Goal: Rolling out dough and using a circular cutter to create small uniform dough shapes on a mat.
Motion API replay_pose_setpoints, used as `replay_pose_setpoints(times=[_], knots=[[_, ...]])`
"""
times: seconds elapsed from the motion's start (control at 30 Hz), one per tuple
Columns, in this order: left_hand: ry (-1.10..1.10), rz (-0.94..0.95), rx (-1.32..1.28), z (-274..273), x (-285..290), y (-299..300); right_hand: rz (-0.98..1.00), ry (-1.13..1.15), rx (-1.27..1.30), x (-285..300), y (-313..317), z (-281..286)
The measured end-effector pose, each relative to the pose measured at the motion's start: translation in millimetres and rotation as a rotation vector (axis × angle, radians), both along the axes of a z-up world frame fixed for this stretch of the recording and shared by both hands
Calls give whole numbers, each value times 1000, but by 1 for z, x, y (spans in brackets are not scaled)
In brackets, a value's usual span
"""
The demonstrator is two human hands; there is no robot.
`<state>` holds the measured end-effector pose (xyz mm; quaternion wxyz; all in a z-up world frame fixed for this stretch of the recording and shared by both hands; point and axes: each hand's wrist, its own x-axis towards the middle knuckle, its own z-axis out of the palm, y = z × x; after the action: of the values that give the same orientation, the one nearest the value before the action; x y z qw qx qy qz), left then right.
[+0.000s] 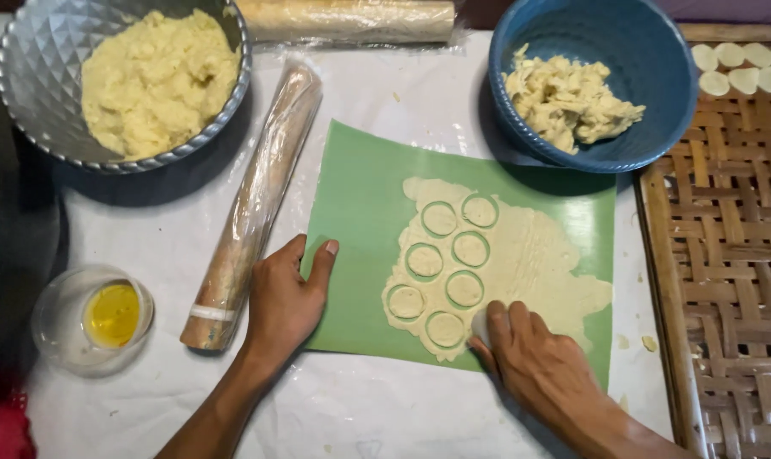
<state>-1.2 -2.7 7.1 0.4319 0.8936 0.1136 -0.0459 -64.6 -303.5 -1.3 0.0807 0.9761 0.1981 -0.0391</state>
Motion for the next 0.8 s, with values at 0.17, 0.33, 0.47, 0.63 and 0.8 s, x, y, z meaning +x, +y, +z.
replay_pose_setpoints(times=[0.17, 0.33, 0.47, 0.63, 0.8], knots=[[0, 9, 17, -1, -1, 0, 59, 128, 48, 4, 1, 9], [-48, -7, 25, -6, -2, 2, -39, 300, 62, 6, 0, 2], [-39, -3, 40, -1, 0, -1, -6, 99, 47, 8, 4, 6], [-40, 11, 23, -3, -2, 0, 39, 237, 131, 9, -2, 8], [-34, 27, -2, 0, -1, 6, -344, 555, 220, 20, -16, 58]])
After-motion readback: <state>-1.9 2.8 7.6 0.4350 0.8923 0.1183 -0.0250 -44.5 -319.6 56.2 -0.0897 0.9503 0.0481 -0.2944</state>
